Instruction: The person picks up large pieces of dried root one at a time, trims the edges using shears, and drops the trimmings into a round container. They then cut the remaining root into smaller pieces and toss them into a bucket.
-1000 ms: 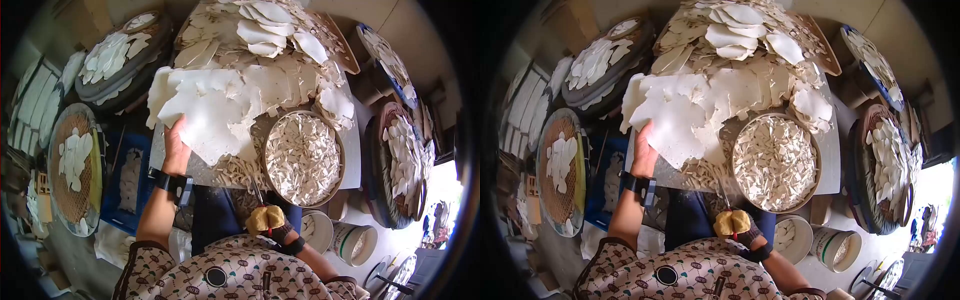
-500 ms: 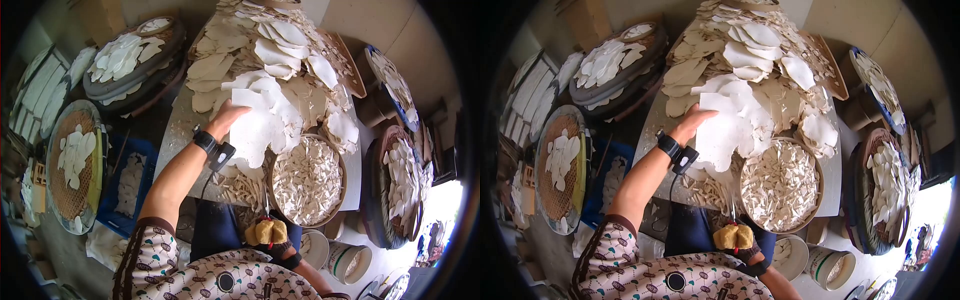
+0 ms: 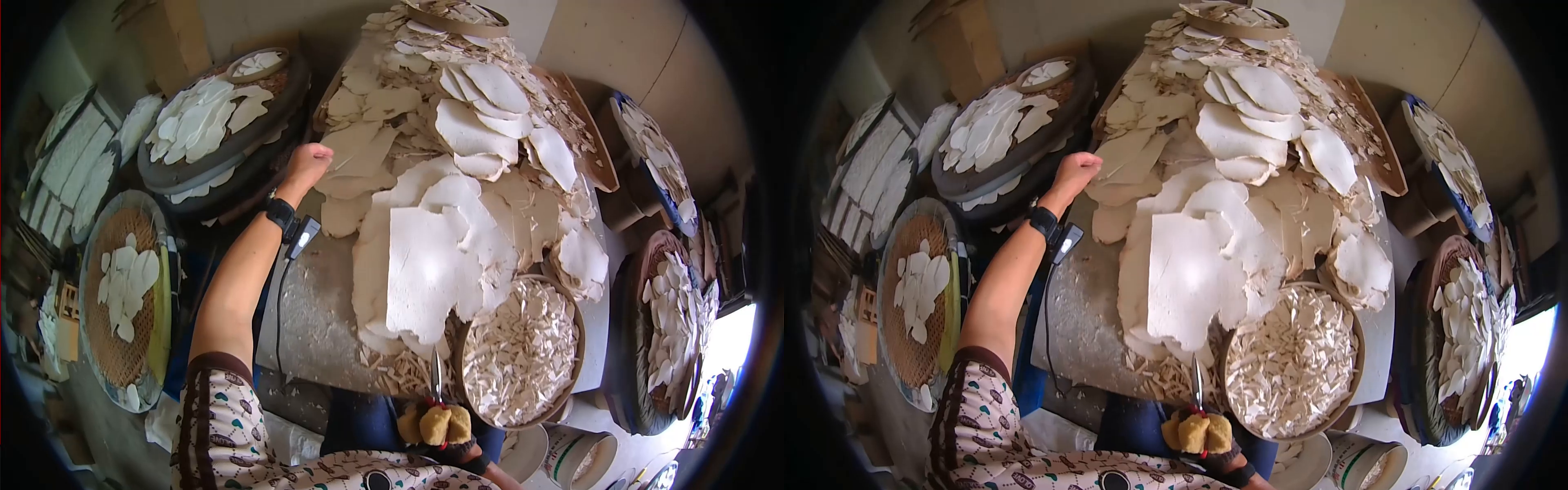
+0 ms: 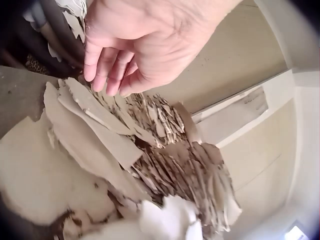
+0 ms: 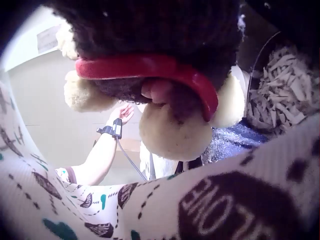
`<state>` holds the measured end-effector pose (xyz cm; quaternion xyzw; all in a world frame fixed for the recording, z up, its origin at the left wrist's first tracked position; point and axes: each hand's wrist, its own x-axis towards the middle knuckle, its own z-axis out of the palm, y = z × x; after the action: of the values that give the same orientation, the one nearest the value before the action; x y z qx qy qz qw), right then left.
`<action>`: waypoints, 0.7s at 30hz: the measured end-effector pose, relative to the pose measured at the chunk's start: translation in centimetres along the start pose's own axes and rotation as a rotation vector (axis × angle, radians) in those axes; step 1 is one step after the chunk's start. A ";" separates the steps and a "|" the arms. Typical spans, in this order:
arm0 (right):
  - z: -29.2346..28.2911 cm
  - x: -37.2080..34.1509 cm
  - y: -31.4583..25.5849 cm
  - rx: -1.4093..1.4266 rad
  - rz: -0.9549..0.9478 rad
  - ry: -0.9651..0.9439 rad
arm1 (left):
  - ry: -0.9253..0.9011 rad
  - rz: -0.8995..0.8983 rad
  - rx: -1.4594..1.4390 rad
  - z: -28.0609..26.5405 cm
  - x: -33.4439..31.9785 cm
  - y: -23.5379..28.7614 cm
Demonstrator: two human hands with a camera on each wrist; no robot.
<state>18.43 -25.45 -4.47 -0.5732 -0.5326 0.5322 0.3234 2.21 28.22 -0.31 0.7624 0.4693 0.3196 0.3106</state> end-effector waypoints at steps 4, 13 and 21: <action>-1.5 2.9 0.2 0.048 0.085 -0.024 | -0.024 -0.018 0.058 1.1 5.9 -2.2; -2.8 5.8 1.6 0.066 0.149 -0.019 | -0.246 -0.043 0.356 4.9 13.7 -6.5; -3.0 6.8 1.9 0.084 0.171 -0.031 | -0.504 -0.170 0.043 5.4 11.6 -2.7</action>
<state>20.86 -18.85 -7.43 -0.5942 -0.4639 0.5886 0.2921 9.12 38.92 -3.38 0.7821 0.4463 0.0821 0.4270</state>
